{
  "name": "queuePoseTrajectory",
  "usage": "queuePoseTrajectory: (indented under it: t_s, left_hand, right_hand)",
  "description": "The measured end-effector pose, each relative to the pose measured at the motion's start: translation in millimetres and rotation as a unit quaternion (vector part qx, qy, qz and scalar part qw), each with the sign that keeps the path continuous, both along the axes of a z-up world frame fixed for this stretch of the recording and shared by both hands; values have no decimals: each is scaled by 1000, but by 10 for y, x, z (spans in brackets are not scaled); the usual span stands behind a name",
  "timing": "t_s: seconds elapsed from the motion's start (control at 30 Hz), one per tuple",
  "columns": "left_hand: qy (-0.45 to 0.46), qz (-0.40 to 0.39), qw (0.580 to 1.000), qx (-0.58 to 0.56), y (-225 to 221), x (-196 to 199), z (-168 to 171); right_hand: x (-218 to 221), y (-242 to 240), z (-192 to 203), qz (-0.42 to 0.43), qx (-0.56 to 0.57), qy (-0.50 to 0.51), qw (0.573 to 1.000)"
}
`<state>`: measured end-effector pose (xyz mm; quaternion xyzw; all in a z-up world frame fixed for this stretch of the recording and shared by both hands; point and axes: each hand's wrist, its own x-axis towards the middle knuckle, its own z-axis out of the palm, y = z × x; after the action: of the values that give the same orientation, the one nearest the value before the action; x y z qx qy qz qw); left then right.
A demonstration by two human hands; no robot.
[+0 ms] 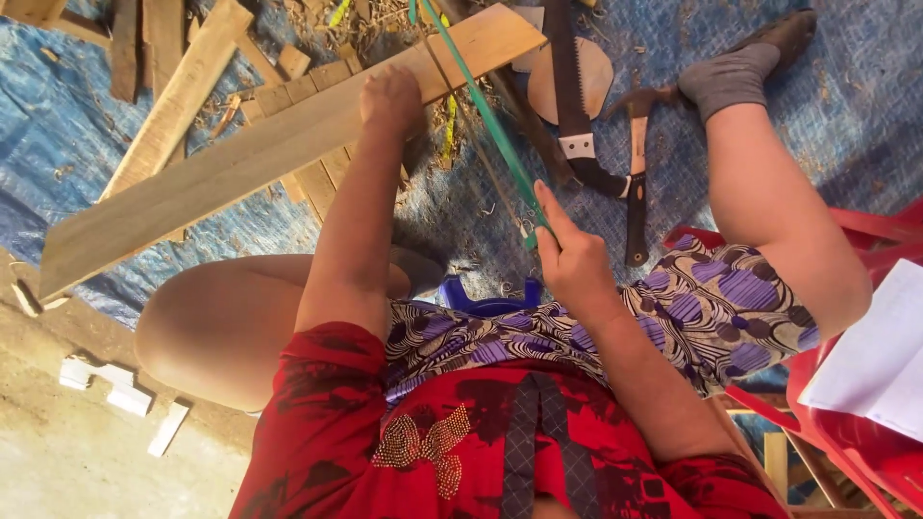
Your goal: A person uses a hacksaw to cut through a wooden plank while sitting on a chair.
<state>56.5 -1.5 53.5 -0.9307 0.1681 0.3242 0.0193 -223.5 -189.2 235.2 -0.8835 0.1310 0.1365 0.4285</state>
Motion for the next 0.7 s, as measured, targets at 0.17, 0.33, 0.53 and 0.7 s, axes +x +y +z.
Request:
queuePoseTrajectory:
  t_s: [0.17, 0.33, 0.53, 0.7]
  left_hand:
    - [-22, -19, 999, 14, -34, 31, -169]
    - [-12, -40, 996, 85, -99, -366, -258]
    - [-164, -51, 982, 74, -27, -680, -1101]
    - [-306, -102, 944, 70, 44, -842, -1348]
  right_hand:
    - [115, 12, 102, 43, -43, -22, 998]
    - [-126, -67, -151, 36, -52, 30, 998]
    - [-273, -19, -560, 9, 25, -31, 999]
    - [71, -29, -1101, 33, -1, -120, 992]
